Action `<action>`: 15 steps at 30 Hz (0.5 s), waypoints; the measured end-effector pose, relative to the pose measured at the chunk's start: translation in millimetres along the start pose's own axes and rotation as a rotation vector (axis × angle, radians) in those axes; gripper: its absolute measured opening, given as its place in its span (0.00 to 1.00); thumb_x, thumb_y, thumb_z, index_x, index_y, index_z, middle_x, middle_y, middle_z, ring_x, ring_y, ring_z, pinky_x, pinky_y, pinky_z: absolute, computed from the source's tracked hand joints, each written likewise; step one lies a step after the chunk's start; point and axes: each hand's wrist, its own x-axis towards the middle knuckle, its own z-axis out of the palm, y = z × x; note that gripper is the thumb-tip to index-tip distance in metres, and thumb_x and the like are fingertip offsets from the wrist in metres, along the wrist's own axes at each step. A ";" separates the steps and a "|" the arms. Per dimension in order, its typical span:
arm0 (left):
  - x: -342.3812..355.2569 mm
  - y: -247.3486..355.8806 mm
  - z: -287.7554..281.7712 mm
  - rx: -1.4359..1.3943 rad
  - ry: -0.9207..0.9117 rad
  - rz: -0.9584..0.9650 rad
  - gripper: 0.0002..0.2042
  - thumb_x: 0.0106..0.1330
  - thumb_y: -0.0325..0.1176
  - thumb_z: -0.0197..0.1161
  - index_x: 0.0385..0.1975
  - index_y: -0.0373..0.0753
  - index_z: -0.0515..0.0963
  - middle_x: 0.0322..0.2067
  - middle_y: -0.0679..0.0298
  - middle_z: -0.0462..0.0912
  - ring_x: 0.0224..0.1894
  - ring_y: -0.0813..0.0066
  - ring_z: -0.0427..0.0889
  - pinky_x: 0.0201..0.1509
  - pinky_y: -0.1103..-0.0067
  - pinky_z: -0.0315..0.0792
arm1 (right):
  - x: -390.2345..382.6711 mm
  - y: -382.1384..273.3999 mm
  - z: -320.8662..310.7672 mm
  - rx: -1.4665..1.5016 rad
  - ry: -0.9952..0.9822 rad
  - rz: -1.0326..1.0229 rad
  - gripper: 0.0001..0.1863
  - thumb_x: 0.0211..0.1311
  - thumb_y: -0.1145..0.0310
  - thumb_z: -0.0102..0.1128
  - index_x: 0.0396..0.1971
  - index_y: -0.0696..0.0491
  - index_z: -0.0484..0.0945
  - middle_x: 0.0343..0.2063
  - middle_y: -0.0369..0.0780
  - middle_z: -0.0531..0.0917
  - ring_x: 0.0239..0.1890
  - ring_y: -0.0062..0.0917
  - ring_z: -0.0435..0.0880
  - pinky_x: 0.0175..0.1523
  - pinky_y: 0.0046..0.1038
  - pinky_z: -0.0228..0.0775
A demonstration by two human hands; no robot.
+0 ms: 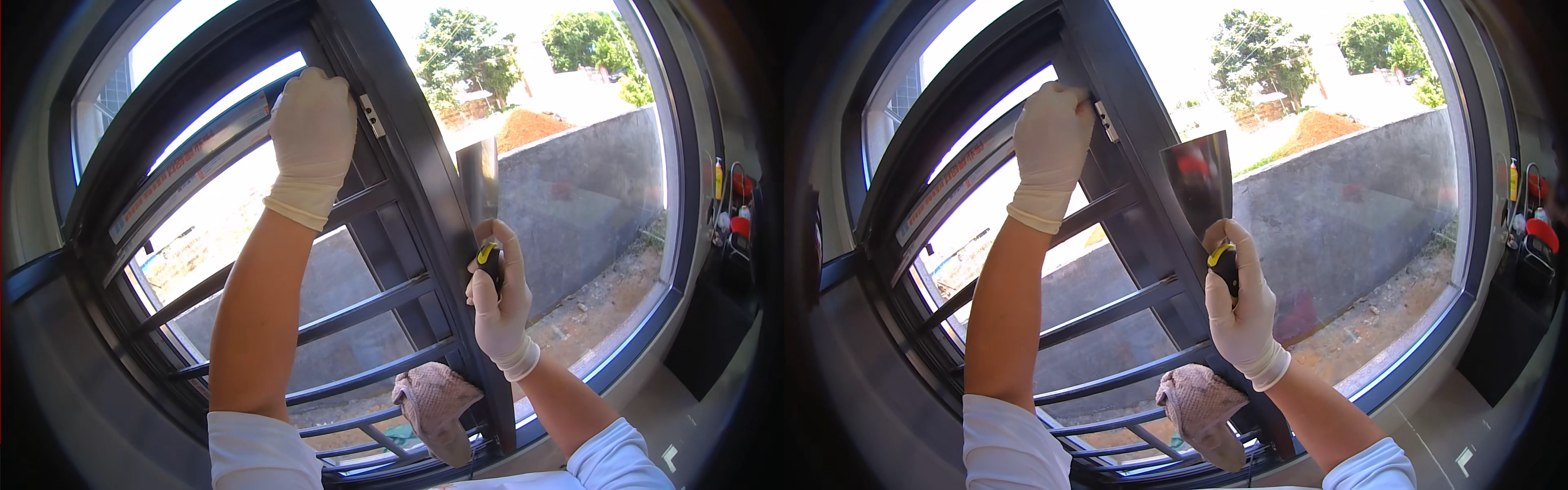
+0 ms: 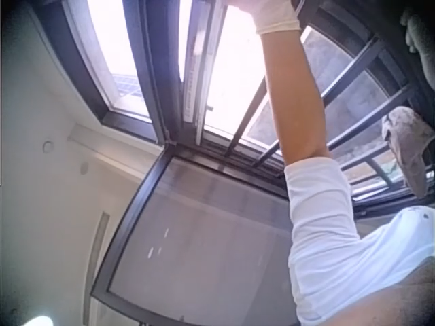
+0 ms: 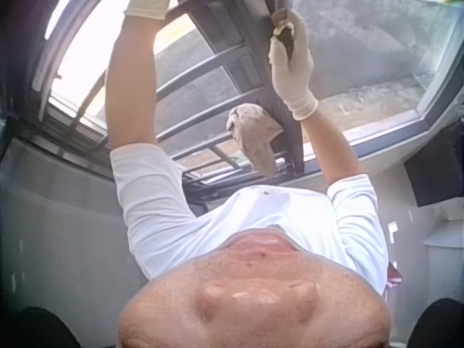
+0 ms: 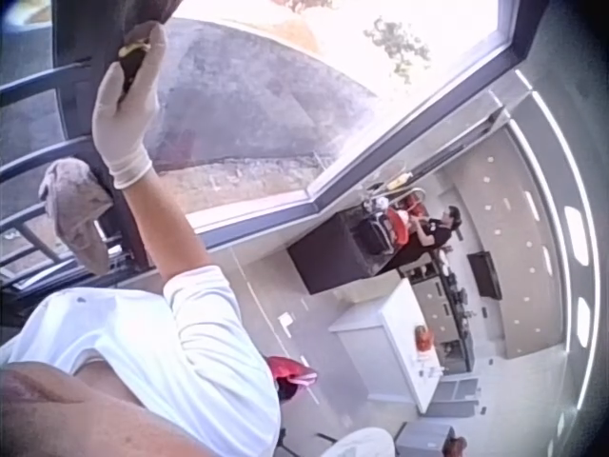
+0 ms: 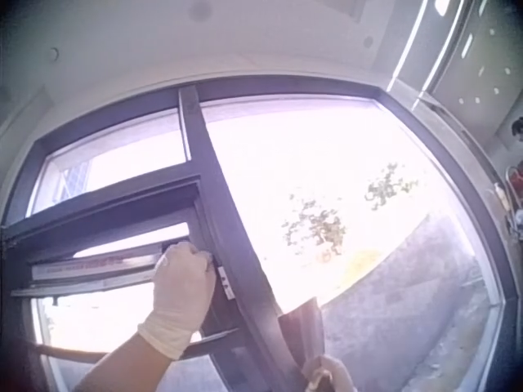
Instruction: Repairing or cleaning a window frame by removing protective film and using a scraper.
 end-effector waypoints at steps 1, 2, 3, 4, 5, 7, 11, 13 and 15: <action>2.0 0.6 -1.2 0.012 -0.051 -0.011 0.05 0.57 0.30 0.60 0.26 0.39 0.82 0.29 0.60 0.79 0.37 0.62 0.80 0.40 0.69 0.76 | -0.6 0.7 -0.1 0.007 -0.001 0.006 0.23 0.67 0.75 0.46 0.62 0.60 0.60 0.45 0.40 0.76 0.28 0.13 0.71 0.35 0.14 0.67; 3.2 1.4 -0.9 0.012 -0.053 -0.010 0.05 0.57 0.30 0.60 0.26 0.39 0.82 0.29 0.60 0.79 0.37 0.62 0.80 0.40 0.69 0.76 | -0.8 1.9 -0.1 0.007 -0.001 0.009 0.23 0.67 0.75 0.46 0.62 0.60 0.60 0.45 0.40 0.76 0.28 0.13 0.71 0.35 0.14 0.67; 5.7 2.4 -1.1 0.039 -0.048 0.021 0.05 0.57 0.30 0.60 0.24 0.38 0.81 0.28 0.59 0.78 0.36 0.61 0.80 0.39 0.69 0.76 | -0.3 2.0 -0.6 -0.003 0.007 -0.008 0.23 0.68 0.74 0.45 0.62 0.60 0.60 0.45 0.40 0.76 0.28 0.13 0.71 0.35 0.14 0.67; 7.7 3.1 -0.2 0.064 -0.042 0.051 0.05 0.57 0.30 0.60 0.23 0.37 0.79 0.27 0.58 0.77 0.35 0.61 0.80 0.38 0.68 0.76 | 0.1 2.2 -1.1 -0.014 0.015 -0.025 0.23 0.68 0.74 0.45 0.62 0.60 0.60 0.45 0.40 0.76 0.28 0.13 0.71 0.35 0.14 0.67; 9.5 2.5 2.8 0.063 -0.042 0.052 0.05 0.57 0.30 0.60 0.23 0.37 0.79 0.27 0.58 0.77 0.35 0.61 0.80 0.38 0.68 0.76 | 0.4 2.3 -1.8 -0.015 0.016 -0.024 0.23 0.68 0.74 0.45 0.62 0.60 0.60 0.45 0.40 0.76 0.28 0.13 0.71 0.35 0.14 0.67; 12.2 -2.4 3.8 0.113 -0.072 0.101 0.05 0.56 0.31 0.60 0.23 0.37 0.77 0.26 0.58 0.76 0.34 0.60 0.80 0.37 0.68 0.76 | -0.1 1.7 0.0 -0.016 0.018 -0.051 0.23 0.68 0.73 0.46 0.62 0.60 0.60 0.45 0.40 0.76 0.28 0.14 0.71 0.35 0.14 0.67; 12.7 -8.6 3.4 0.060 -0.141 0.087 0.05 0.56 0.32 0.60 0.25 0.37 0.77 0.26 0.57 0.77 0.33 0.60 0.80 0.37 0.68 0.76 | 0.7 -0.7 -0.3 0.012 0.005 -0.012 0.23 0.68 0.73 0.46 0.62 0.61 0.61 0.44 0.40 0.76 0.29 0.15 0.72 0.36 0.15 0.68; 12.0 -12.0 7.7 -0.036 -0.155 -0.014 0.06 0.56 0.32 0.59 0.26 0.37 0.77 0.27 0.56 0.78 0.33 0.59 0.81 0.37 0.68 0.76 | 1.2 -1.5 -0.6 0.003 0.014 -0.012 0.23 0.68 0.73 0.47 0.61 0.61 0.61 0.44 0.41 0.76 0.29 0.16 0.72 0.37 0.16 0.68; 9.2 -13.0 8.9 -0.078 -0.136 -0.038 0.06 0.56 0.32 0.59 0.27 0.37 0.77 0.28 0.56 0.78 0.33 0.59 0.81 0.37 0.68 0.75 | 0.7 -0.3 -0.7 -0.020 0.018 -0.022 0.22 0.68 0.73 0.47 0.61 0.61 0.61 0.43 0.41 0.76 0.29 0.16 0.72 0.37 0.17 0.68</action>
